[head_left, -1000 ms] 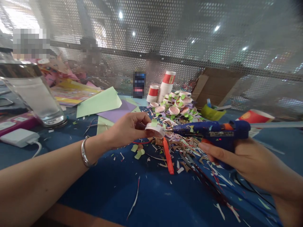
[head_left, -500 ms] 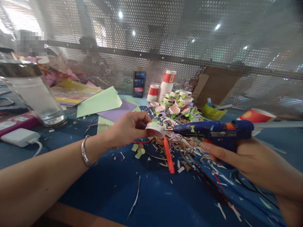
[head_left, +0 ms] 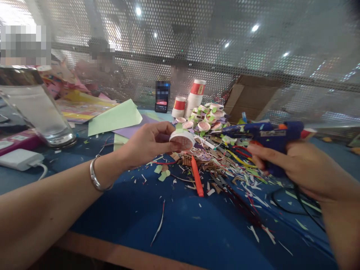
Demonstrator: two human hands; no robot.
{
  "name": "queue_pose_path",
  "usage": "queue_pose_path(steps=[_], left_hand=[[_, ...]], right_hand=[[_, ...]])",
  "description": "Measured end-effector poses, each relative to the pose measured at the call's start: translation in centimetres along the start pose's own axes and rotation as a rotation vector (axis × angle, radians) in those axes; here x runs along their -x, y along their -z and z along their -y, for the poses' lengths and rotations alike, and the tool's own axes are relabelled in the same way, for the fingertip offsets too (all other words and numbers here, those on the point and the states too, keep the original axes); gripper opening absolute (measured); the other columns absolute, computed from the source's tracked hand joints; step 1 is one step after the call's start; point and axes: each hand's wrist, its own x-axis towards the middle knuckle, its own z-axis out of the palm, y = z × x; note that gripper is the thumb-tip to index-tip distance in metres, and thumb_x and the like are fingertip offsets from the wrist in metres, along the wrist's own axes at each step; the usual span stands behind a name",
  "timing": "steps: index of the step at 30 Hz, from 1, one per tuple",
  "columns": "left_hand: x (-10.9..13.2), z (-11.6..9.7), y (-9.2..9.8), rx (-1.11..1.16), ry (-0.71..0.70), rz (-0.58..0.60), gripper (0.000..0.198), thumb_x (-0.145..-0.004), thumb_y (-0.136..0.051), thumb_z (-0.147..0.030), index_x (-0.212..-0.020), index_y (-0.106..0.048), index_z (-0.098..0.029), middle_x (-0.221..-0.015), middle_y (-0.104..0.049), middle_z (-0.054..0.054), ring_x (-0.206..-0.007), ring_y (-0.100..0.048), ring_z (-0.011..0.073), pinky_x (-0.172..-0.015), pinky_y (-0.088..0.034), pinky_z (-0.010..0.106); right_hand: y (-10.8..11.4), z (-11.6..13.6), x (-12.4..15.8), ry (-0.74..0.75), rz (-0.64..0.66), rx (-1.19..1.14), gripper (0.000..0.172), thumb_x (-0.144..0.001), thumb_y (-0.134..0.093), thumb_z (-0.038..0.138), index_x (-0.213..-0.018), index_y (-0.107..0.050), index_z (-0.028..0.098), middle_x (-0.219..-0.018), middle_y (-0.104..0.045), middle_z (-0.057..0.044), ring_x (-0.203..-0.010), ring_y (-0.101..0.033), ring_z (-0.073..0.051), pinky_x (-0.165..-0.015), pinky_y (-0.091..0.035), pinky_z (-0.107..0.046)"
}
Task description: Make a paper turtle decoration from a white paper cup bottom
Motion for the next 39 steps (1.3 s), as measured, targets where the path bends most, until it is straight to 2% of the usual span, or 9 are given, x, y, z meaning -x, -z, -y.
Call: queue_pose_path(steps=[6, 12, 17, 22, 25, 28, 33, 36, 39], left_hand=[[0.3, 0.1, 0.0, 0.039, 0.02, -0.033, 0.028, -0.078, -0.078, -0.027, -0.091, -0.055, -0.018, -0.079, -0.072, 0.0, -0.075, -0.071, 0.0128, -0.063, -0.052, 0.021], [0.5, 0.2, 0.2, 0.031, 0.006, 0.056, 0.025, -0.083, -0.075, -0.033, -0.09, -0.056, -0.018, -0.08, -0.073, 0.0, -0.075, -0.073, 0.0141, -0.062, -0.055, 0.022], [0.4, 0.2, 0.2, 0.058, -0.012, 0.07, 0.023, -0.081, -0.076, -0.029, -0.087, -0.058, -0.017, -0.084, -0.073, 0.001, -0.079, -0.073, 0.0135, -0.071, -0.057, 0.024], [0.2, 0.2, 0.3, 0.035, -0.015, 0.058, 0.022, -0.08, -0.077, -0.028, -0.087, -0.059, -0.016, -0.082, -0.073, 0.001, -0.078, -0.072, 0.014, -0.068, -0.056, 0.024], [0.0, 0.2, 0.7, 0.022, -0.015, 0.021, 0.021, -0.082, -0.075, -0.028, -0.086, -0.057, -0.017, -0.079, -0.072, 0.001, -0.072, -0.071, 0.0127, -0.064, -0.054, 0.023], [-0.2, 0.3, 1.0, 0.011, 0.005, -0.042, 0.022, -0.083, -0.073, -0.03, -0.086, -0.056, -0.018, -0.076, -0.071, 0.001, -0.067, -0.069, 0.0113, -0.06, -0.052, 0.022], [-0.4, 0.9, 1.1, 0.097, 0.009, -0.093, 0.022, -0.085, -0.071, -0.03, -0.092, -0.054, -0.019, -0.079, -0.07, 0.001, -0.068, -0.069, 0.012, -0.061, -0.053, 0.023], [-0.6, 1.2, 1.1, 0.179, 0.003, -0.115, 0.022, -0.083, -0.071, -0.024, -0.095, -0.053, -0.019, -0.082, -0.07, 0.001, -0.074, -0.072, 0.0137, -0.072, -0.059, 0.029], [-0.7, 1.2, 1.2, 0.18, 0.018, -0.115, 0.022, -0.081, -0.071, -0.021, -0.097, -0.055, -0.018, -0.083, -0.071, 0.001, -0.076, -0.073, 0.0141, -0.075, -0.06, 0.029]], right_hand=[[1.5, -3.6, -1.0, -0.285, 0.051, -0.245, 0.047, -0.08, -0.069, 0.054, -0.052, -0.058, 0.019, -0.058, -0.061, -0.006, -0.053, -0.052, -0.015, -0.058, -0.043, -0.034], [0.5, -5.5, -1.3, -0.34, 0.103, -0.272, 0.041, -0.081, -0.068, 0.054, -0.058, -0.059, 0.02, -0.057, -0.059, -0.006, -0.05, -0.053, -0.017, -0.05, -0.043, -0.033], [-0.4, -6.6, -1.4, -0.425, 0.023, -0.142, 0.045, -0.084, -0.059, 0.061, -0.06, -0.053, 0.023, -0.056, -0.053, -0.002, -0.048, -0.051, -0.016, -0.049, -0.042, -0.034], [1.1, -6.4, -1.9, -0.417, -0.013, 0.185, 0.045, -0.075, -0.072, 0.053, -0.047, -0.053, 0.023, -0.052, -0.052, -0.006, -0.052, -0.048, -0.02, -0.057, -0.036, -0.039], [1.5, -4.9, -2.2, -0.375, -0.144, 0.389, 0.033, -0.073, -0.075, 0.044, -0.055, -0.06, 0.022, -0.057, -0.053, -0.007, -0.055, -0.041, -0.02, -0.063, -0.032, -0.042], [-0.2, -1.6, -1.7, -0.24, -0.17, 0.392, 0.027, -0.083, -0.066, 0.049, -0.082, -0.068, 0.022, -0.073, -0.065, -0.008, -0.064, -0.053, -0.021, -0.067, -0.036, -0.038], [-5.5, 5.5, 0.3, 0.254, 0.234, 0.075, 0.03, -0.088, -0.06, 0.051, -0.088, -0.069, 0.022, -0.076, -0.07, -0.002, -0.066, -0.061, -0.017, -0.062, -0.042, -0.03], [-7.9, 8.7, 0.7, 0.375, 0.361, 0.073, 0.021, -0.09, -0.061, 0.041, -0.086, -0.069, 0.021, -0.073, -0.069, 0.0, -0.066, -0.061, -0.016, -0.063, -0.042, -0.028], [-9.6, 10.0, 0.4, 0.369, 0.392, 0.119, 0.02, -0.087, -0.064, 0.04, -0.086, -0.069, 0.021, -0.076, -0.07, -0.002, -0.068, -0.06, -0.017, -0.062, -0.04, -0.029]])
